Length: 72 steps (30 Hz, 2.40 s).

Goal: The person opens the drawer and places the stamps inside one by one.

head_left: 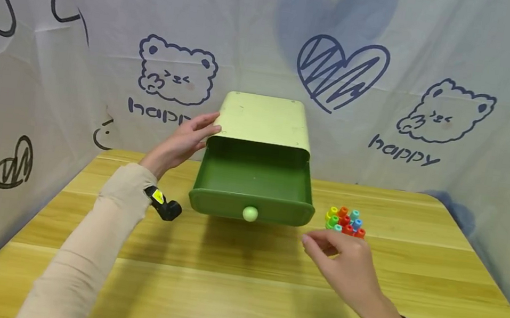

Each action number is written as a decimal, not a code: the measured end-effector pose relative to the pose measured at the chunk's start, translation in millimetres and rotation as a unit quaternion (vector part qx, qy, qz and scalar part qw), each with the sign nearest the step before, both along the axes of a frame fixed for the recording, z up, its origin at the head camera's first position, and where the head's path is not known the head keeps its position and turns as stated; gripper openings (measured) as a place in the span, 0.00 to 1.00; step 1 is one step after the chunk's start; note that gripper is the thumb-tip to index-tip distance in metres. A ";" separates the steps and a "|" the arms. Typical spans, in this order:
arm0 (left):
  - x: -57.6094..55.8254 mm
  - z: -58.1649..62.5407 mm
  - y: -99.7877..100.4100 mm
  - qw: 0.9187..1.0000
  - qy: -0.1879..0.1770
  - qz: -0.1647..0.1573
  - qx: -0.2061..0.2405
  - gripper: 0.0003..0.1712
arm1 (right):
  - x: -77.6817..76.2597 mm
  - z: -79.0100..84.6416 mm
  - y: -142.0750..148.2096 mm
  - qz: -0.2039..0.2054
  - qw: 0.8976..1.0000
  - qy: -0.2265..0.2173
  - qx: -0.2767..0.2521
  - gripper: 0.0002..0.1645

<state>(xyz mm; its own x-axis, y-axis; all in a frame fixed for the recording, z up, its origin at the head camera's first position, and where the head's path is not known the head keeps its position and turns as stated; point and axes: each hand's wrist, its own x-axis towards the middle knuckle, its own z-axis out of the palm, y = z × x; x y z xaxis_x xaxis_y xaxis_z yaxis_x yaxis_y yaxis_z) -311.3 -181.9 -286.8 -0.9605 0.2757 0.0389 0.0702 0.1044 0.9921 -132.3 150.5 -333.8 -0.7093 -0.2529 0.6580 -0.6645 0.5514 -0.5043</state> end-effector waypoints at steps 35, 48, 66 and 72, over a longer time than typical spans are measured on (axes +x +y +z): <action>3.4 -3.5 8.0 0.999 -0.006 0.041 -0.006 0.39 | -101.3 -60.8 118.2 -0.156 0.953 -0.259 0.023 0.16; 1.1 -4.7 7.2 0.999 -0.008 0.044 -0.003 0.39 | -105.2 -69.2 122.0 -0.148 0.937 -0.316 0.031 0.19; 1.4 -4.1 7.7 0.999 -0.007 0.049 -0.003 0.37 | -108.9 -80.4 131.9 -0.131 0.919 -0.369 0.048 0.23; 1.0 -5.3 6.5 0.999 -0.005 0.045 -0.006 0.38 | -109.1 -82.2 131.6 -0.139 0.920 -0.362 0.052 0.19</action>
<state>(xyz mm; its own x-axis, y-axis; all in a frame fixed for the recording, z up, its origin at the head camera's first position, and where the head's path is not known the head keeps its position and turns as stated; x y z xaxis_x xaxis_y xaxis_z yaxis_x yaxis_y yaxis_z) -310.2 -175.5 -292.1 -0.9818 0.1878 0.0271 0.0509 0.1228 0.9911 -241.4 282.0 -416.0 -0.9991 -0.0308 -0.0291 -0.0019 0.7193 -0.6946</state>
